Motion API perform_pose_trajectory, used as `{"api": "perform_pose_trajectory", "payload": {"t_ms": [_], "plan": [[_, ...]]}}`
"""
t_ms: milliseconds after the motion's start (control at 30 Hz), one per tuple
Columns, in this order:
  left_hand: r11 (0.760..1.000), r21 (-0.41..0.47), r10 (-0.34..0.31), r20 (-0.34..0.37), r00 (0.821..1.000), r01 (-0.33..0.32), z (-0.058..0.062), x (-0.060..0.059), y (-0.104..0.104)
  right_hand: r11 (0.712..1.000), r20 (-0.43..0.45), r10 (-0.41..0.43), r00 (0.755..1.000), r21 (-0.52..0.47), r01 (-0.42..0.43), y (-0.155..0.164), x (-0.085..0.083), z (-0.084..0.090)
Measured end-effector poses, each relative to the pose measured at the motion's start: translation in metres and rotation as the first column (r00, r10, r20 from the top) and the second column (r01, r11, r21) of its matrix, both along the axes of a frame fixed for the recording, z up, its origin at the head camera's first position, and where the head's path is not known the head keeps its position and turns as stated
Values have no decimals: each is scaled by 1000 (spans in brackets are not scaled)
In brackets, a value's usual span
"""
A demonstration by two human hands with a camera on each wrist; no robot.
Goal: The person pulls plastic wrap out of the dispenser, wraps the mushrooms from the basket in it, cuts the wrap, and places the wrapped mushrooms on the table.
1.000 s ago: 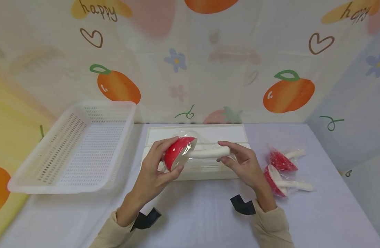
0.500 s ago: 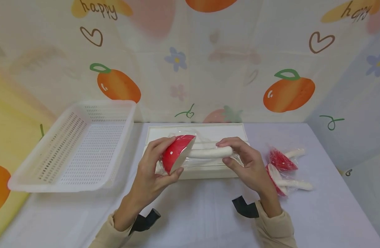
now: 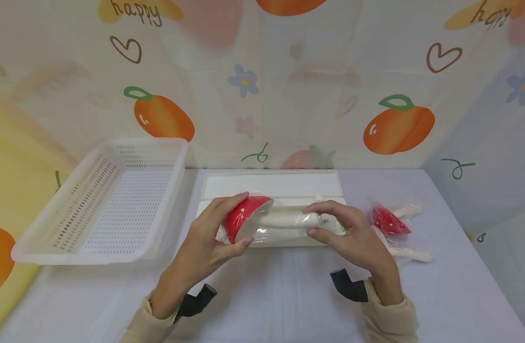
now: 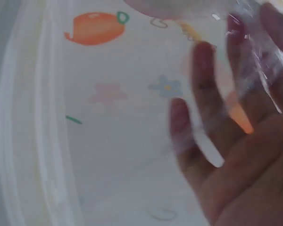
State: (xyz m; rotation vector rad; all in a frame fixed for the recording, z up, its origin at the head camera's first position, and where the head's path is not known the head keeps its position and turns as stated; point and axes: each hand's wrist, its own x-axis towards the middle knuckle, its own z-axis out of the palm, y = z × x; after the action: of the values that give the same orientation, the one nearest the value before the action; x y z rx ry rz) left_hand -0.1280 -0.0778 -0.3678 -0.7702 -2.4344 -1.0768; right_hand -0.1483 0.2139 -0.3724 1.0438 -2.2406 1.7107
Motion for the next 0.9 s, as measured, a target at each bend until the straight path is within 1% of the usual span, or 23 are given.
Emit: {"api": "perform_pose_trajectory", "payload": {"t_ms": [67, 133, 200, 267, 333, 400, 500, 567, 633, 700, 767, 800, 833, 900], "plan": [[995, -92, 22, -14, 1000, -23, 1, 1, -2, 996, 39, -14, 999, 92, 11, 4, 3, 3], [984, -174, 38, -37, 999, -44, 2, 2, -3, 984, 83, -30, 996, 177, 15, 7, 6, 6], [969, -241, 50, -46, 998, -59, 2, 3, -3, 971, 135, -25, 990, 237, -8, 9, 7, 7], [955, -291, 59, -26, 998, -64, 0, 3, -2, 959, 186, -4, 983, 279, -49, 10, 7, 8], [942, -331, 69, 15, 997, -60, -2, 3, -1, 943, 229, 11, 973, 321, -86, 10, 7, 7], [930, -364, 77, 62, 995, -49, -4, 2, 1, 920, 255, 24, 967, 373, -121, 8, 6, 5], [910, -413, 82, 133, 988, -20, -9, 0, 4, 874, 292, 43, 955, 452, -178, 4, 4, 1], [895, -446, 81, 178, 981, 7, -13, -2, 6, 843, 336, 64, 940, 486, -231, 1, 2, -3], [876, -481, 72, 206, 976, 36, -16, -4, 7, 816, 371, 87, 924, 506, -280, -2, -1, -6], [863, -500, 53, 228, 972, 70, -19, -5, 8, 795, 397, 100, 912, 520, -314, -4, -4, -8], [861, -495, 17, 258, 966, 117, -21, -6, 6, 780, 412, 111, 904, 528, -336, -5, -6, -10], [862, -485, -3, 282, 959, 146, -22, -7, 5, 775, 418, 114, 901, 530, -344, -5, -8, -11], [865, -471, -22, 315, 949, 176, -23, -8, 3, 771, 420, 115, 900, 534, -348, -6, -9, -12], [873, -428, -53, 395, 917, 235, -23, -10, -2, 765, 424, 121, 898, 537, -356, -5, -11, -14]]}}
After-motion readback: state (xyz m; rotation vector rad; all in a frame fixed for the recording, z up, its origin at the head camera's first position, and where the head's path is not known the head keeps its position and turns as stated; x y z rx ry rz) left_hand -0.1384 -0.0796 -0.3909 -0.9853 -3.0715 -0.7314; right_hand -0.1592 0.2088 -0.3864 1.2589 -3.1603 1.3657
